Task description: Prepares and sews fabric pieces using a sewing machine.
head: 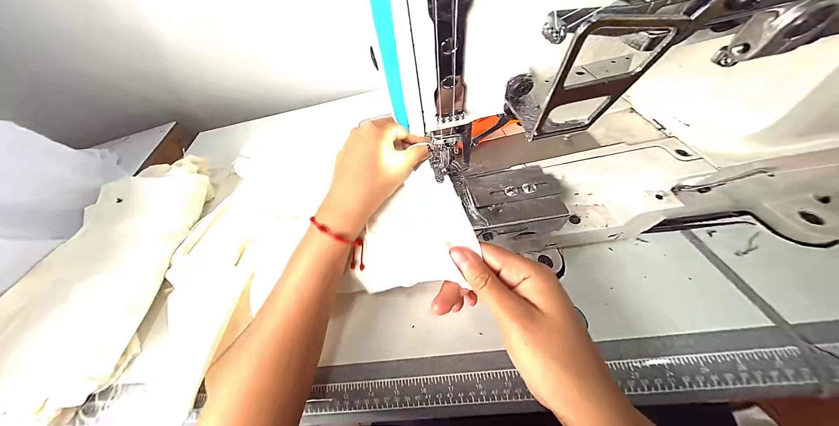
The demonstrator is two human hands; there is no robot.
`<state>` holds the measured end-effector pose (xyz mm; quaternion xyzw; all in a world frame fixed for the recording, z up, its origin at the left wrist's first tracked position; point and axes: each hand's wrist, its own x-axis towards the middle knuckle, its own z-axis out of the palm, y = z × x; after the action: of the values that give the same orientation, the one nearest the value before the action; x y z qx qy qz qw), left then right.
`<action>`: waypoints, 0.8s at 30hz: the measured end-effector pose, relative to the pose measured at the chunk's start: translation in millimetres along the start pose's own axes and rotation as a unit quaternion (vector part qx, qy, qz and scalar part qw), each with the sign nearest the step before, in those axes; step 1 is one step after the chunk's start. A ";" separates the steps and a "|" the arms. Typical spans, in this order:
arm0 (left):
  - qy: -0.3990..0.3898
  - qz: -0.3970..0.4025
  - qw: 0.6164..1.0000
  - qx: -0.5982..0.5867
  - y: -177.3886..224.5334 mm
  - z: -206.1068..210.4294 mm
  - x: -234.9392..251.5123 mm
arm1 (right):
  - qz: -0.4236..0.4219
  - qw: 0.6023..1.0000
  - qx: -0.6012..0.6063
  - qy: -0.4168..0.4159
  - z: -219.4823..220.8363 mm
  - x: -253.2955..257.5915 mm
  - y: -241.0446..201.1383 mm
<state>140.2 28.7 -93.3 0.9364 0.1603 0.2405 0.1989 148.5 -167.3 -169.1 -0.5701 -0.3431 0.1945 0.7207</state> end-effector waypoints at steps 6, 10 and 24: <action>-0.025 -0.106 0.994 -0.020 8.1 5.2 21.4 | 0.013 0.998 -0.046 0.047 -2.9 6.8 2.5; -0.011 -0.086 0.996 -0.017 4.0 9.8 25.9 | 0.020 0.992 -0.083 0.090 0.5 12.3 -0.4; -0.065 0.390 0.898 0.193 16.4 -39.3 -34.0 | -0.242 0.913 -0.322 0.062 -41.2 27.3 -14.6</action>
<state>95.1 12.7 -67.4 0.9576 -0.1873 0.2014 -0.0855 195.2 -181.4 -152.5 -0.6815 -0.4691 -0.1429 0.5432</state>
